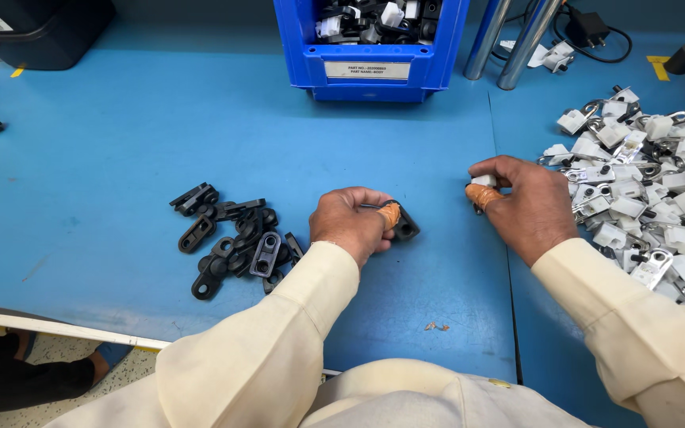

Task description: The person sits at a blue workbench and assembles small hardware components by hand, repeatedly picking a black plastic bracket and a white plastic part, fitting them together, and placing the assembled unit aside. They work through a pile of parts one at a time, occasionally reaching into the white parts pile on the right.

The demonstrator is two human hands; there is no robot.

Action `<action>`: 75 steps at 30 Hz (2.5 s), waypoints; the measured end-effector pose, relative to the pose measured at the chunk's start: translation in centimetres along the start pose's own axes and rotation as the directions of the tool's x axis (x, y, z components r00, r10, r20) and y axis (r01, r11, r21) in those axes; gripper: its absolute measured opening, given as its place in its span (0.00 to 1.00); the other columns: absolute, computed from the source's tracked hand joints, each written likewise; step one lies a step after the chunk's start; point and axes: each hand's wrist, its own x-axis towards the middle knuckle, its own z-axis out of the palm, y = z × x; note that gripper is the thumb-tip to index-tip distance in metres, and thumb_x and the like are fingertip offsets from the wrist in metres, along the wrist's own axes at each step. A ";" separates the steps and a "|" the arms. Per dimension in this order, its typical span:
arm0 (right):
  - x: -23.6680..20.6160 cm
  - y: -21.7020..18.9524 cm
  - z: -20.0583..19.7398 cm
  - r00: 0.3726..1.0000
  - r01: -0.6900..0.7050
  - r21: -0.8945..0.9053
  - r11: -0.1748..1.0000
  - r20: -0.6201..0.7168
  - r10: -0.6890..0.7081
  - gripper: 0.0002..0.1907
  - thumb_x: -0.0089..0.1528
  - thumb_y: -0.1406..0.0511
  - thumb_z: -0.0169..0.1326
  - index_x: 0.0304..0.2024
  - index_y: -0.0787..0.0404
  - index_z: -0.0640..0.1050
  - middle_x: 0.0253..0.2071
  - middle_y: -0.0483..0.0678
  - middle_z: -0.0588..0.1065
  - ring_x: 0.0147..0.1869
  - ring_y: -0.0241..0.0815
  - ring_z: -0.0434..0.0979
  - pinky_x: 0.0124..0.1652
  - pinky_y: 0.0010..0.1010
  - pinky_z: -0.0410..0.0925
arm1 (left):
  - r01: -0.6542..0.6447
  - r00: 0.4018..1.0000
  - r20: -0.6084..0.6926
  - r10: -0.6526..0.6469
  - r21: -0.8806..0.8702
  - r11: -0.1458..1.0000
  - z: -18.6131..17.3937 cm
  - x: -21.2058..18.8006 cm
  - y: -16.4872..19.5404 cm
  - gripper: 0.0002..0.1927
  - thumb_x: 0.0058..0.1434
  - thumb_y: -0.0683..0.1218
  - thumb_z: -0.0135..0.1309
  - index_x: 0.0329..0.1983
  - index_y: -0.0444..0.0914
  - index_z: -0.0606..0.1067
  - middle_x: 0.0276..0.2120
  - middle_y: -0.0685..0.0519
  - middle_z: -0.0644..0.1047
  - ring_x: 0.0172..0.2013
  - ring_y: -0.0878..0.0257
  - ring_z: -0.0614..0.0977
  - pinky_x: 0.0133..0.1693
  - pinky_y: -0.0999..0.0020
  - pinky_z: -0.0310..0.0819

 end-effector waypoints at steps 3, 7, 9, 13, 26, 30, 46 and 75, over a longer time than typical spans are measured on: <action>-0.3 0.0 0.4 0.989 0.101 0.080 0.992 -0.114 -0.092 0.22 0.56 0.64 0.67 0.53 0.55 0.81 0.39 0.49 0.82 0.40 0.41 0.82 0.43 0.32 0.75 | 0.067 0.997 0.041 -0.064 -0.097 0.993 0.3 0.4 -0.2 0.10 0.62 0.34 0.54 0.45 0.35 0.80 0.38 0.47 0.84 0.30 0.64 0.87 0.31 0.74 0.86; -0.5 -0.5 1.0 0.986 -0.077 0.134 0.988 -0.135 0.095 0.19 0.57 0.64 0.69 0.50 0.57 0.81 0.38 0.50 0.82 0.39 0.40 0.83 0.41 0.31 0.76 | 0.083 0.995 0.071 -0.076 -0.109 0.991 0.3 -0.4 -0.1 0.09 0.63 0.38 0.57 0.47 0.32 0.77 0.37 0.45 0.83 0.31 0.61 0.88 0.31 0.72 0.87; -1.0 -0.9 1.3 0.992 0.000 0.081 0.997 -0.127 0.010 0.18 0.57 0.64 0.69 0.50 0.55 0.83 0.39 0.50 0.82 0.38 0.42 0.83 0.41 0.32 0.76 | 0.084 0.995 0.062 -0.079 -0.083 0.993 0.0 -1.4 0.3 0.10 0.64 0.39 0.57 0.47 0.32 0.76 0.38 0.45 0.83 0.31 0.60 0.88 0.33 0.69 0.88; -1.3 -1.3 1.3 0.986 0.128 -0.047 0.991 -0.097 -0.132 0.24 0.57 0.66 0.68 0.56 0.55 0.81 0.40 0.52 0.82 0.37 0.45 0.82 0.40 0.34 0.75 | -0.085 0.992 0.124 0.020 0.542 0.836 -1.5 -3.5 0.7 0.15 0.67 0.47 0.57 0.56 0.46 0.74 0.42 0.49 0.84 0.37 0.59 0.88 0.43 0.63 0.84; -2.5 -1.6 1.5 0.977 0.080 0.155 0.985 -0.207 -0.047 0.20 0.54 0.68 0.68 0.50 0.59 0.82 0.39 0.51 0.82 0.40 0.40 0.83 0.40 0.30 0.76 | -0.556 0.821 0.472 0.322 0.789 0.261 -0.4 -2.9 1.9 0.11 0.61 0.50 0.59 0.44 0.42 0.81 0.41 0.46 0.82 0.45 0.52 0.85 0.46 0.55 0.82; -3.1 -1.8 1.1 0.981 0.072 0.051 0.996 -0.183 -0.061 0.19 0.54 0.67 0.70 0.48 0.59 0.84 0.38 0.53 0.82 0.37 0.43 0.83 0.39 0.32 0.76 | -0.436 0.897 0.333 0.290 0.768 0.468 -0.2 -2.6 1.6 0.09 0.65 0.49 0.59 0.41 0.39 0.82 0.40 0.42 0.82 0.42 0.46 0.84 0.47 0.55 0.82; -6.6 -3.6 -0.1 0.945 -0.294 0.660 0.691 0.092 0.314 0.16 0.56 0.73 0.63 0.48 0.63 0.82 0.40 0.48 0.84 0.39 0.29 0.81 0.39 0.18 0.72 | -0.133 0.981 0.156 0.120 0.081 0.988 3.7 -1.1 -0.5 0.05 0.61 0.38 0.57 0.37 0.31 0.75 0.29 0.42 0.84 0.26 0.57 0.88 0.26 0.67 0.84; -7.8 -3.8 -1.3 0.995 -0.055 0.248 0.967 -0.070 0.075 0.18 0.55 0.70 0.64 0.48 0.58 0.83 0.38 0.47 0.84 0.39 0.33 0.84 0.39 0.25 0.74 | -0.358 0.881 0.473 -0.010 0.679 0.641 3.1 -1.4 5.8 0.08 0.64 0.42 0.57 0.36 0.31 0.79 0.23 0.47 0.84 0.21 0.65 0.85 0.28 0.69 0.84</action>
